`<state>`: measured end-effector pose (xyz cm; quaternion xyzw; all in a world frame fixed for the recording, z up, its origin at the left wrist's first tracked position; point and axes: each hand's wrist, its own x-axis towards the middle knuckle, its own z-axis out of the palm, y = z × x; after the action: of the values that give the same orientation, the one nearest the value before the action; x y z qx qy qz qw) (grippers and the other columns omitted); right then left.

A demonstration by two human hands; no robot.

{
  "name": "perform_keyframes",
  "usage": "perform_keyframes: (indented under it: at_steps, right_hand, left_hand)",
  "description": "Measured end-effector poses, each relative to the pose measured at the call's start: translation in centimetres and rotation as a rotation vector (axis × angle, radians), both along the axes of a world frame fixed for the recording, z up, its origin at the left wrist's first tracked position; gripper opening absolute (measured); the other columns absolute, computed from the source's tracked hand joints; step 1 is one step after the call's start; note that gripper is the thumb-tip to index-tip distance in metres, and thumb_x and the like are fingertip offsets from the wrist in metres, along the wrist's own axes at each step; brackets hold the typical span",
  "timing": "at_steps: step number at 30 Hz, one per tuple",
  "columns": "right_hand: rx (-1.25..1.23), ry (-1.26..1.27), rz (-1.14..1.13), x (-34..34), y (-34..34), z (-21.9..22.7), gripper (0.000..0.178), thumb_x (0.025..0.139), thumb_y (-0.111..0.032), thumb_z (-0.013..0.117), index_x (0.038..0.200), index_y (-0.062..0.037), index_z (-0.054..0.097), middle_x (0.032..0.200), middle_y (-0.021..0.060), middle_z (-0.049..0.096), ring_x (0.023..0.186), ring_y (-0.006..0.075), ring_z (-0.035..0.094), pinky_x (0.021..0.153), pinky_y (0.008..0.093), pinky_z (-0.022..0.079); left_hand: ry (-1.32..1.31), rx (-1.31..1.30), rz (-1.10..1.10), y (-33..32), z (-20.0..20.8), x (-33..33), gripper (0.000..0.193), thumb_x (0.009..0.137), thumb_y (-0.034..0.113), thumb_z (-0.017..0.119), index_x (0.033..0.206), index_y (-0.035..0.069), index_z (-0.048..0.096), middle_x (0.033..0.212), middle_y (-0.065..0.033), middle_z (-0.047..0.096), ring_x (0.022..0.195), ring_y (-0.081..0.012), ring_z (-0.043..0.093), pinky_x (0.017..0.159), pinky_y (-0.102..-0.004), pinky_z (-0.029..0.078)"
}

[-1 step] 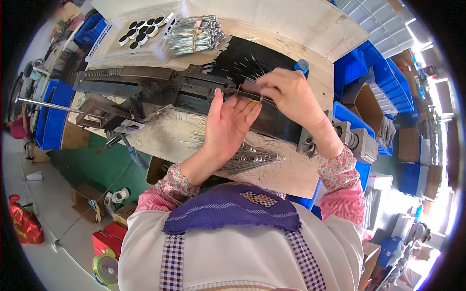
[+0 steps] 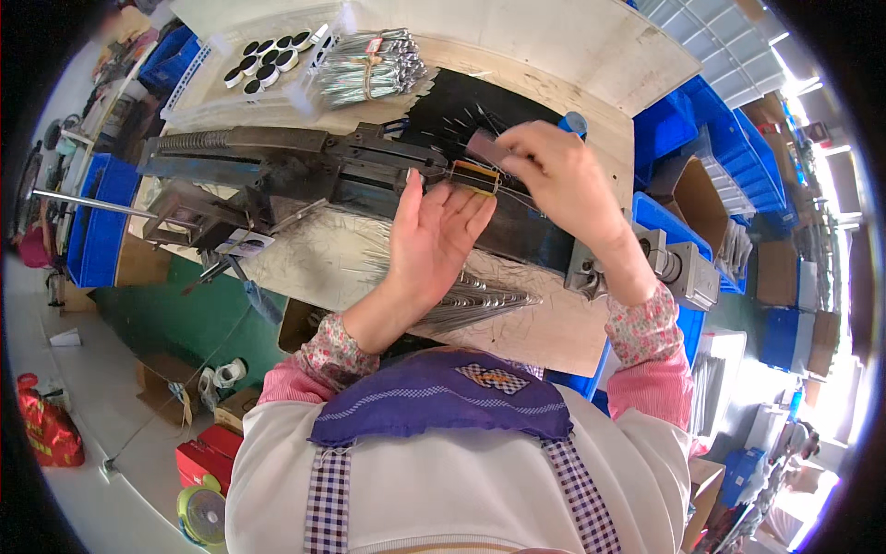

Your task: The recorder is assembling small metal brushes by inserting thin bristles into a metal base using a machine.

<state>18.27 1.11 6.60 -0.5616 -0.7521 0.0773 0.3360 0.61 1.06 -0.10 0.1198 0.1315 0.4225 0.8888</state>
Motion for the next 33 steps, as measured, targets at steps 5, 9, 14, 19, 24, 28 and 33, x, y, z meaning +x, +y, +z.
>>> perform_keyframes:
  at_steps: [5,9,14,19,24,28,33]
  right_hand:
    - [0.006,-0.262,-0.118,-2.8,-3.6,1.0,0.013,0.086,-0.011,0.054,0.088,0.0010,0.058,0.064,0.0152,0.061,0.054,0.0311,0.063,0.047,0.0379,0.050]
    - [-0.158,-0.418,-0.109,-4.2,-3.5,0.4,0.022,0.079,-0.006,0.056,0.098,0.0044,0.057,0.061,0.0186,0.061,0.058,0.0338,0.064,0.050,0.0407,0.050]
    - [-0.166,-0.549,-0.057,-4.6,-2.8,0.0,0.028,0.074,-0.003,0.056,0.100,0.0060,0.056,0.064,0.0212,0.061,0.061,0.0364,0.065,0.054,0.0438,0.051]
    - [-0.215,-0.575,-0.107,-4.0,-3.7,-0.3,0.021,0.077,-0.002,0.054,0.098,0.0015,0.051,0.071,0.0202,0.063,0.068,0.0380,0.064,0.058,0.0460,0.051]
    - [-0.502,-0.295,-0.030,-3.0,-9.9,-4.6,0.029,0.079,-0.005,0.054,0.107,-0.0031,0.049,0.087,0.0184,0.062,0.080,0.0387,0.062,0.069,0.0492,0.049]
    - [-0.558,-0.414,0.180,-4.5,-10.9,-11.3,0.018,0.078,-0.007,0.053,0.095,-0.0027,0.058,0.083,0.0146,0.063,0.071,0.0328,0.065,0.063,0.0445,0.052]
    - [-0.043,-0.106,0.333,-6.5,-8.2,-16.5,0.023,0.076,-0.009,0.058,0.098,-0.0088,0.062,0.078,0.0118,0.061,0.065,0.0288,0.062,0.054,0.0411,0.051]
  left_hand:
    - [-0.038,0.023,0.037,-0.4,-0.4,-0.1,0.060,0.100,0.049,0.033,0.123,-0.005,0.043,0.130,-0.0166,0.049,0.124,-0.0243,0.046,0.111,-0.0372,0.032]
    - [-0.067,0.010,0.034,-0.4,-0.4,-0.4,0.055,0.100,0.048,0.033,0.113,-0.003,0.049,0.122,-0.0151,0.053,0.120,-0.0234,0.047,0.111,-0.0370,0.031]
    - [-0.008,-0.031,0.025,0.0,0.2,0.1,0.047,0.098,0.044,0.040,0.102,-0.001,0.052,0.104,-0.0114,0.055,0.106,-0.0229,0.051,0.102,-0.0361,0.038]
    - [0.090,0.011,-0.030,0.4,0.4,0.0,0.038,0.099,0.037,0.042,0.107,0.001,0.053,0.108,-0.0090,0.058,0.106,-0.0198,0.053,0.102,-0.0353,0.039]
    - [0.140,-0.123,0.085,-1.5,-1.8,2.1,0.009,0.093,0.018,0.059,0.088,0.011,0.055,0.090,0.0023,0.057,0.090,-0.0084,0.054,0.085,-0.0246,0.042]
    - [0.346,-0.114,0.003,-3.6,-2.5,2.2,0.017,0.092,0.019,0.059,0.102,0.007,0.052,0.102,-0.0036,0.054,0.100,-0.0140,0.049,0.091,-0.0275,0.037]
    - [0.441,0.642,-0.097,-5.8,-0.6,-8.1,0.052,0.093,0.017,0.054,0.139,0.000,0.038,0.143,-0.0218,0.038,0.140,-0.0347,0.025,0.111,-0.0425,0.027]
